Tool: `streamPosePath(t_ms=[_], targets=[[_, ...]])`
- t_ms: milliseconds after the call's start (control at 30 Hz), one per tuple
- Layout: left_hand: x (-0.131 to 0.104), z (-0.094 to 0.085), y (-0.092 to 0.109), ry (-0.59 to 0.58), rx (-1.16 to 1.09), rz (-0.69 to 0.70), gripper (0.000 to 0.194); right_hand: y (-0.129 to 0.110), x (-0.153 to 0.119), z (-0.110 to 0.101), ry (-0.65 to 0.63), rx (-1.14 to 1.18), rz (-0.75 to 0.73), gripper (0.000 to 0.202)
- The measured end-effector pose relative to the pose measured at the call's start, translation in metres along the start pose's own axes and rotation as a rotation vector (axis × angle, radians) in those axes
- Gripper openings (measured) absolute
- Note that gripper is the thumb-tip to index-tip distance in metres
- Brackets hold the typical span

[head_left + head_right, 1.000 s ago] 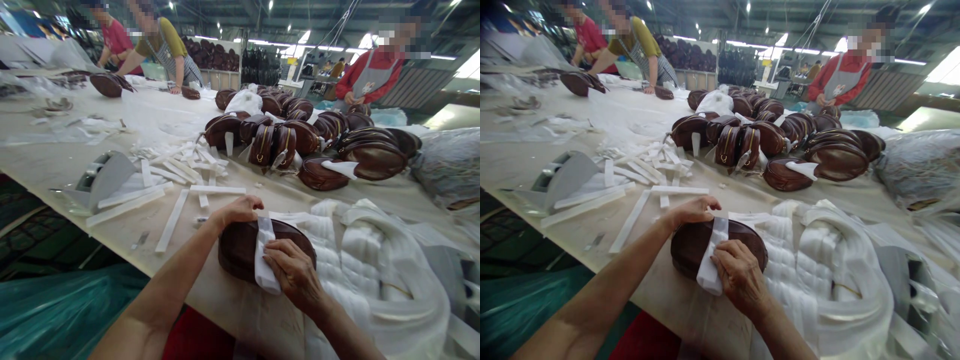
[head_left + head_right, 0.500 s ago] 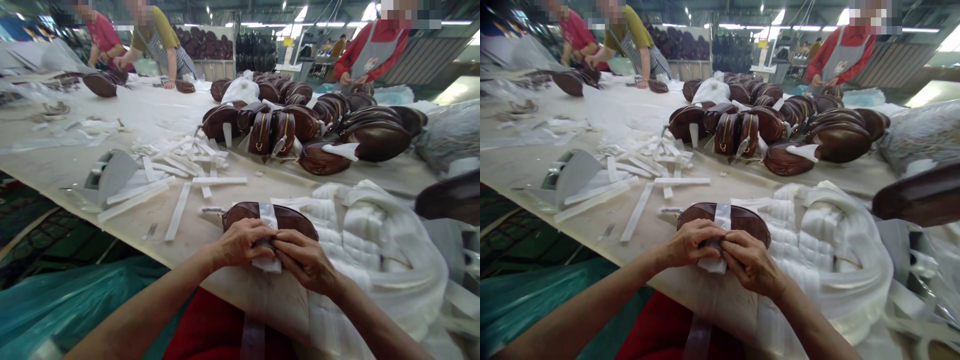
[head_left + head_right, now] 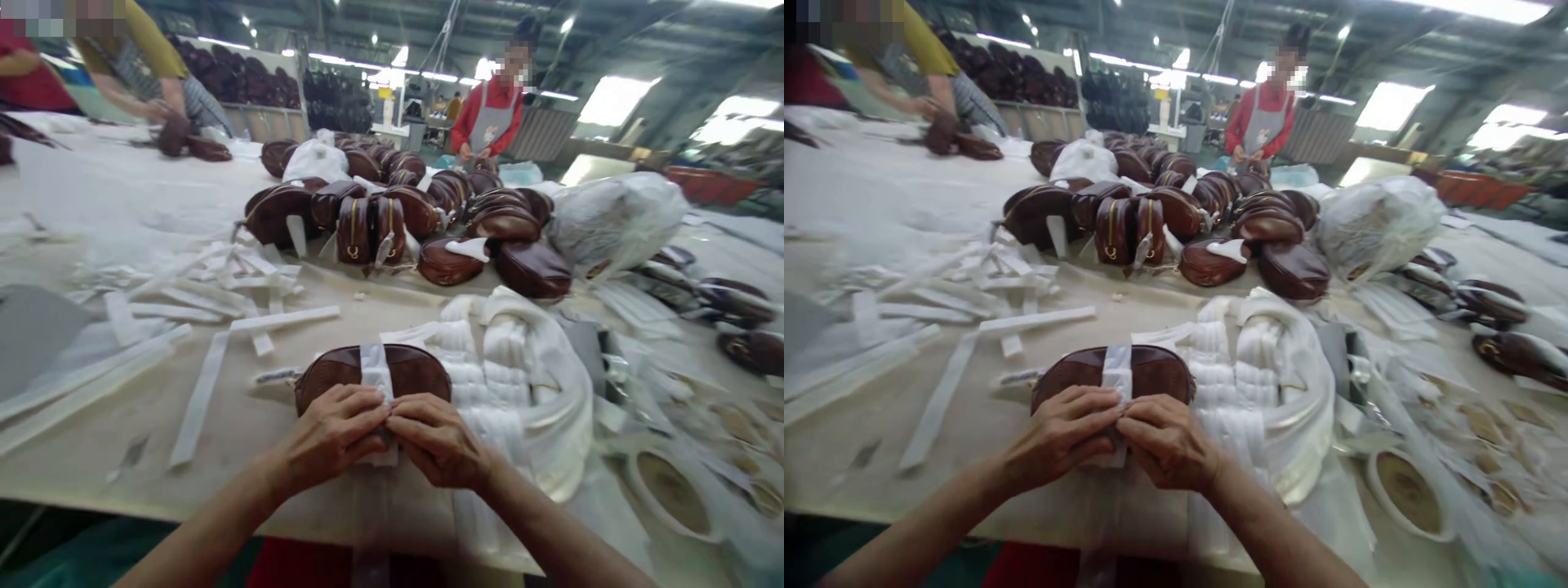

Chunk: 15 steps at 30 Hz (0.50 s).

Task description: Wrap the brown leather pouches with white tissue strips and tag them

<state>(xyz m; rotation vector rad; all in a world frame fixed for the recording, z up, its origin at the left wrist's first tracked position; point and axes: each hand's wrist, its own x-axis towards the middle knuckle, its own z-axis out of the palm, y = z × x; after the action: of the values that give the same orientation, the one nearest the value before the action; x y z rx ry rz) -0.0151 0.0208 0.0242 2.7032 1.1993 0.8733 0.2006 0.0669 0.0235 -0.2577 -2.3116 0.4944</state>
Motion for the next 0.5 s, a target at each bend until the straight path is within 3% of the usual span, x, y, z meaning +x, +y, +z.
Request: streamPosePath(t_ms=[167,300,400,500], targets=[[-0.006,0.007,-0.011,0.040,0.030,0.066,0.035,-0.001,-0.011,0.007,0.065,-0.116,0.018,0.034],[-0.006,0.007,-0.013,0.030,0.073,0.113,0.038,-0.003,-0.014,0.013,0.039,-0.195,0.063,0.032],[-0.008,0.006,-0.015,0.036,0.134,0.153,0.046,-0.018,-0.020,0.006,0.038,-0.293,0.095,0.031],[-0.013,0.010,-0.021,0.062,0.139,0.221,0.051,-0.050,-0.047,-0.013,0.128,-0.398,0.175,0.031]])
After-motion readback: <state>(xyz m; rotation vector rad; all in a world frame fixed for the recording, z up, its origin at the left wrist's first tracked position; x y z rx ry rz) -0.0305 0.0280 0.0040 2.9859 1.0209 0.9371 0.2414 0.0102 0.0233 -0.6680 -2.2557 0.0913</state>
